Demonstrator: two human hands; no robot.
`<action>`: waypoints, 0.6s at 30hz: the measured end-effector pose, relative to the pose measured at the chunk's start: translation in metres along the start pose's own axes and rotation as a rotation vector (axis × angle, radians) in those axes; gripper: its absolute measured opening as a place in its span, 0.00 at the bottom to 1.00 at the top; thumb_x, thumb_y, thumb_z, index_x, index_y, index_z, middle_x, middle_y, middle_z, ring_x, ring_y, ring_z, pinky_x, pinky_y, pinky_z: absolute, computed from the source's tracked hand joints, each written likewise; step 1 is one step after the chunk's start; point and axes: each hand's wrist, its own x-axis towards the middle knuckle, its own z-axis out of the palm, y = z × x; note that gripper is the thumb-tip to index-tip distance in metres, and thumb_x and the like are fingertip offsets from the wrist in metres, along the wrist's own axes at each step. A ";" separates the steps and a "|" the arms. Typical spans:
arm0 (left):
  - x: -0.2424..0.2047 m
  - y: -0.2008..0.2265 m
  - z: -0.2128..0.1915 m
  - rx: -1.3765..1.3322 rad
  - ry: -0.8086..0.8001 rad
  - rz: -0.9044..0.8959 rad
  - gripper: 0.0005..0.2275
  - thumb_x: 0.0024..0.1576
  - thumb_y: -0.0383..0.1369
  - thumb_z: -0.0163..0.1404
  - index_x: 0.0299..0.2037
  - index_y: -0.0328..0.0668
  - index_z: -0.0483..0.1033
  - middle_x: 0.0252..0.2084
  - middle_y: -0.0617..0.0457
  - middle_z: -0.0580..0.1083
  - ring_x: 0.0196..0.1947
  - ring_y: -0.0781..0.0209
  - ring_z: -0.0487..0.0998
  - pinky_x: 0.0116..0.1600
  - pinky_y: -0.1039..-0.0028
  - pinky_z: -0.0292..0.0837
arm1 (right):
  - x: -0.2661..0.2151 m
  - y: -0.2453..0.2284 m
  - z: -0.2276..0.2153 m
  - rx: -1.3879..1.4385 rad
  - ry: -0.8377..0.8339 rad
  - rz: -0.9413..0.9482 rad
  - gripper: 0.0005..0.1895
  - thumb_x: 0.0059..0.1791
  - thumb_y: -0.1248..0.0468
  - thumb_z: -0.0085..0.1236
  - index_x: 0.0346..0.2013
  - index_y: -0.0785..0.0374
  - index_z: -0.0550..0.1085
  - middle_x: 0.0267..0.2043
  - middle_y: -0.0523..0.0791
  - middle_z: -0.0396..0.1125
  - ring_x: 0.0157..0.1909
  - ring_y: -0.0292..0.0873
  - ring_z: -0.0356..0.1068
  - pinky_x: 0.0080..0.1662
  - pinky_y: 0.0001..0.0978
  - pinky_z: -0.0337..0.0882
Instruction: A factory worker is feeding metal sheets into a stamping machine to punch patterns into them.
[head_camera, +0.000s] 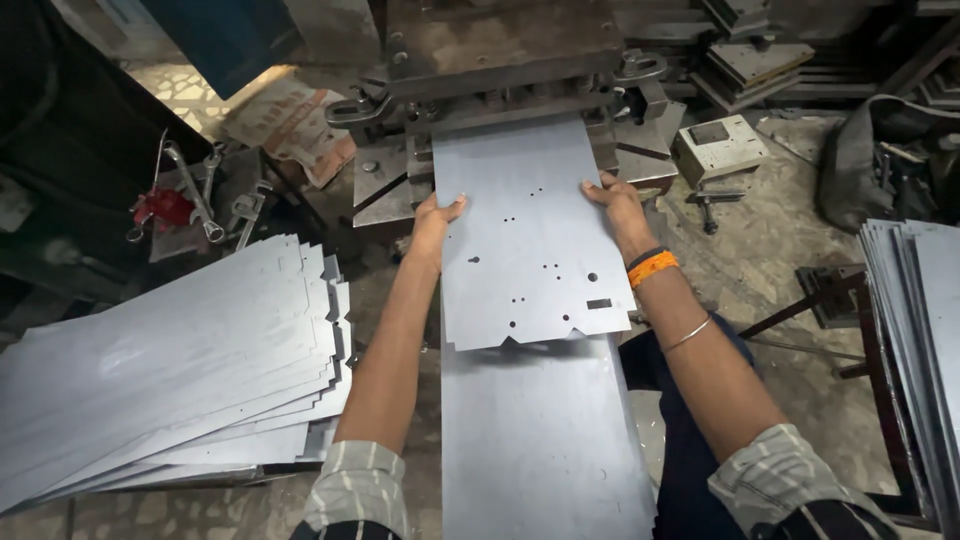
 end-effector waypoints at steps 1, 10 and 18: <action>0.000 -0.001 -0.001 -0.001 -0.002 -0.001 0.20 0.53 0.28 0.63 0.56 0.41 0.76 0.40 0.46 0.79 0.36 0.53 0.84 0.43 0.66 0.81 | 0.009 0.011 -0.010 -0.002 0.002 -0.001 0.15 0.46 0.66 0.65 0.47 0.62 0.77 0.34 0.45 0.74 0.36 0.39 0.78 0.43 0.32 0.78; -0.001 -0.004 -0.001 -0.040 0.014 -0.011 0.20 0.52 0.29 0.64 0.56 0.43 0.78 0.41 0.45 0.79 0.38 0.50 0.84 0.44 0.63 0.81 | -0.029 -0.035 0.021 -0.048 0.022 0.067 0.19 0.47 0.65 0.65 0.52 0.62 0.76 0.38 0.43 0.73 0.40 0.38 0.77 0.46 0.35 0.77; 0.023 -0.016 -0.008 0.023 0.048 0.001 0.21 0.49 0.32 0.68 0.54 0.45 0.80 0.41 0.46 0.81 0.39 0.52 0.84 0.47 0.64 0.80 | 0.022 0.012 -0.018 -0.105 0.060 0.090 0.20 0.46 0.63 0.68 0.51 0.60 0.76 0.37 0.43 0.74 0.39 0.38 0.77 0.46 0.34 0.77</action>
